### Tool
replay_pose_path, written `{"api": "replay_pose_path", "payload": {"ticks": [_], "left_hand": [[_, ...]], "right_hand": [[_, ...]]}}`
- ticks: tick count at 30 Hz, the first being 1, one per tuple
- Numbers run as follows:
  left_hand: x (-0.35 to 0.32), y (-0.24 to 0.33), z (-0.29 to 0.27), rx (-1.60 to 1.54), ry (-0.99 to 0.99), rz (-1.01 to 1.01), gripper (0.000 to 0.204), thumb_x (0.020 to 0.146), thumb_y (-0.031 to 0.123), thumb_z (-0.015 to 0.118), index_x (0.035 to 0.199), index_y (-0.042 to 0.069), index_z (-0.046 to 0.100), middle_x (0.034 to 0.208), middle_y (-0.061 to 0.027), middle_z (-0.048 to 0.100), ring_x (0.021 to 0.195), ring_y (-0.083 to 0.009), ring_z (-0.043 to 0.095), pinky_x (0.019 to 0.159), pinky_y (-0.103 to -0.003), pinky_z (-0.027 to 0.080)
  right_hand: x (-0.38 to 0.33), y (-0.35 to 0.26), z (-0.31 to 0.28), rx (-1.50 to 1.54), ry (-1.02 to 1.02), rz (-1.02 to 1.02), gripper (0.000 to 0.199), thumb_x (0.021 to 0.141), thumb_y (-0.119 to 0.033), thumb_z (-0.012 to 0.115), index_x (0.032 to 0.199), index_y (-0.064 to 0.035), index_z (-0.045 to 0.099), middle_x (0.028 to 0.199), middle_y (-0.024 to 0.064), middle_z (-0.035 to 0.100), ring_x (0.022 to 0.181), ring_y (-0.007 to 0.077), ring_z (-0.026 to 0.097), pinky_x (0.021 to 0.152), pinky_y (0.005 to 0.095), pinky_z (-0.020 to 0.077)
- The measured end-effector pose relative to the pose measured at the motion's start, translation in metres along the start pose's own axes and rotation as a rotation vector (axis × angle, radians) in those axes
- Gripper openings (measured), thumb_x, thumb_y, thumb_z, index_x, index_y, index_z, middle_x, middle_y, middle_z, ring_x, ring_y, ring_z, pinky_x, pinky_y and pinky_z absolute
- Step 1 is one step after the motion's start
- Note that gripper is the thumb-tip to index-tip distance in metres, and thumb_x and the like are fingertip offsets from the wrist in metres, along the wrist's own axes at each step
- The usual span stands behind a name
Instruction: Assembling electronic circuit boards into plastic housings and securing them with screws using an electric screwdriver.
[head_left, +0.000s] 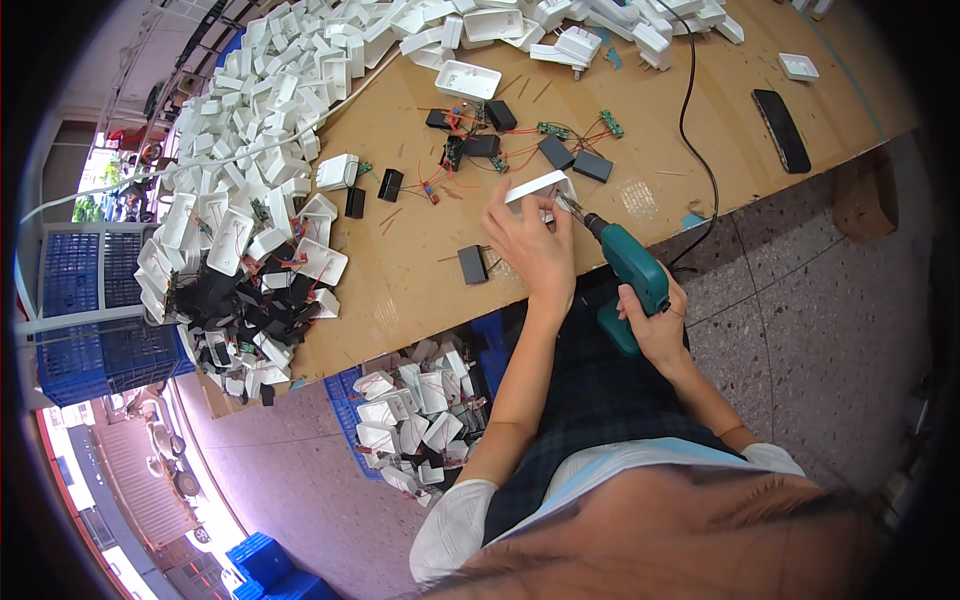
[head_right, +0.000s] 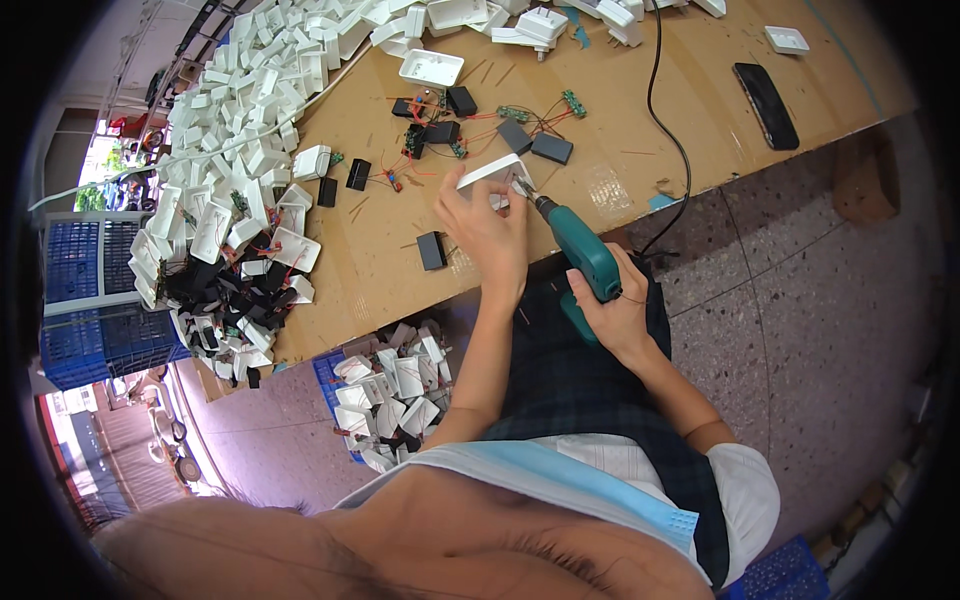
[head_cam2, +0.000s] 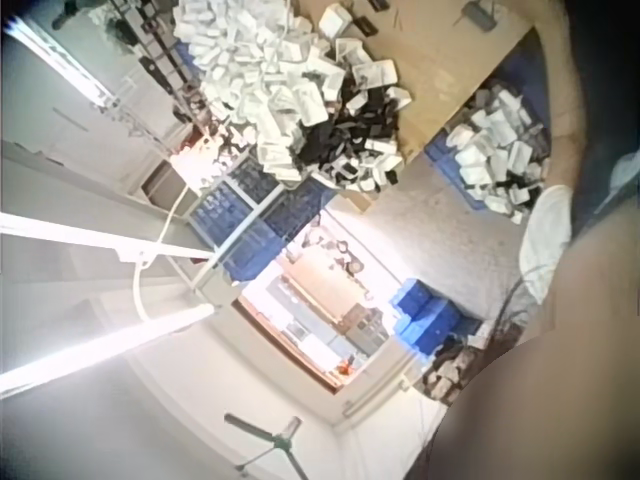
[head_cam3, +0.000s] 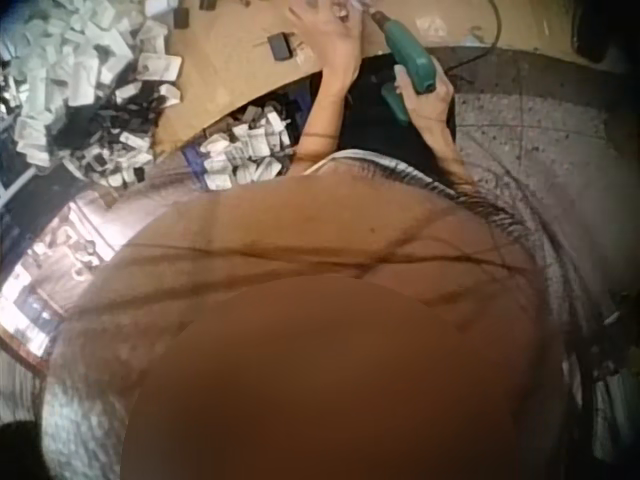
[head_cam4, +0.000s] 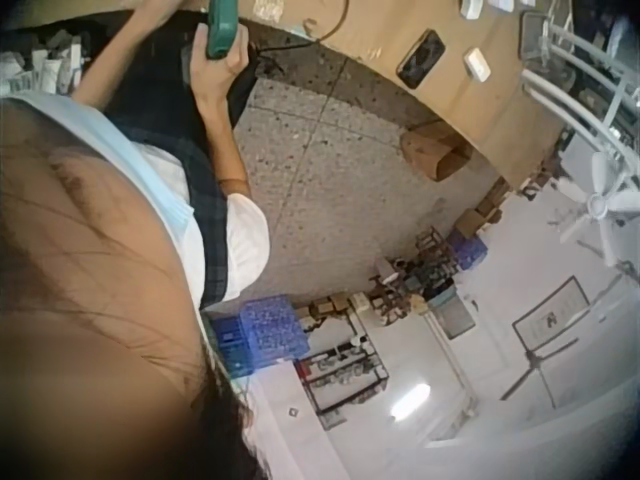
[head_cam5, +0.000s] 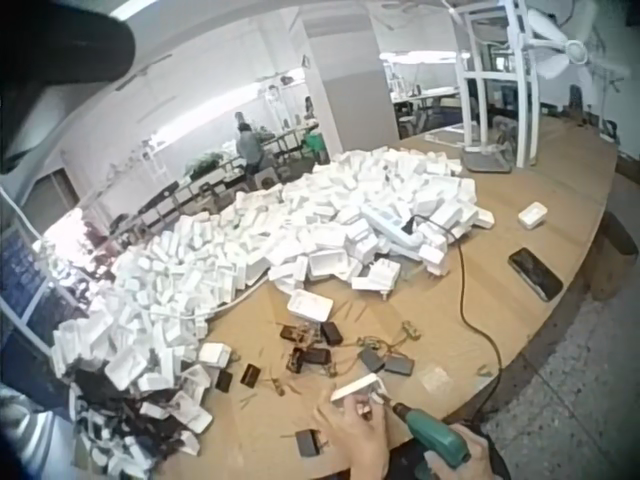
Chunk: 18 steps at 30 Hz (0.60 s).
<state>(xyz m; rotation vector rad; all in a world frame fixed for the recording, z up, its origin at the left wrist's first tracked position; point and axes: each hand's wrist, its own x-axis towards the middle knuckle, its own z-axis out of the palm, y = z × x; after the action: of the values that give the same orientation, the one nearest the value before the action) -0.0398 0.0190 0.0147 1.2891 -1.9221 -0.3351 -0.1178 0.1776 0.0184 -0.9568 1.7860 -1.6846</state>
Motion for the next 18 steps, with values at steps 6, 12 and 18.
{"api": "replay_pose_path", "payload": {"ticks": [6,12,18], "left_hand": [[0.001,-0.002,0.001,0.000,0.024,-0.004,0.014,0.078,0.007,0.078,0.086,0.006,0.067,0.139,-0.0182,0.055,0.127,-0.0409,0.047,0.105,-0.051,0.040],[0.000,-0.002,0.001,-0.015,0.027,-0.003,0.014,0.078,0.007,0.079,0.086,0.006,0.068,0.137,-0.0180,0.056,0.126,-0.0407,0.048,0.105,-0.051,0.040],[-0.001,-0.004,0.001,0.000,0.024,0.013,0.018,0.078,0.008,0.079,0.088,0.006,0.063,0.139,-0.0160,0.052,0.125,-0.0411,0.047,0.102,-0.052,0.038]], "right_hand": [[0.002,0.000,-0.001,-0.023,-0.017,-0.005,0.019,0.093,-0.006,0.075,0.105,0.0056,0.066,0.085,0.0069,0.059,0.061,0.0130,0.060,0.055,0.0281,0.0480],[0.002,-0.005,-0.004,-0.054,-0.079,0.036,0.023,0.099,-0.006,0.069,0.119,0.0050,0.064,0.097,0.0064,0.071,0.067,0.0078,0.062,0.059,0.0240,0.0521],[0.007,-0.019,-0.001,-0.015,-0.050,0.120,0.019,0.095,-0.010,0.075,0.104,0.0041,0.066,0.085,0.0051,0.059,0.060,0.0109,0.060,0.054,0.0276,0.0486]]}}
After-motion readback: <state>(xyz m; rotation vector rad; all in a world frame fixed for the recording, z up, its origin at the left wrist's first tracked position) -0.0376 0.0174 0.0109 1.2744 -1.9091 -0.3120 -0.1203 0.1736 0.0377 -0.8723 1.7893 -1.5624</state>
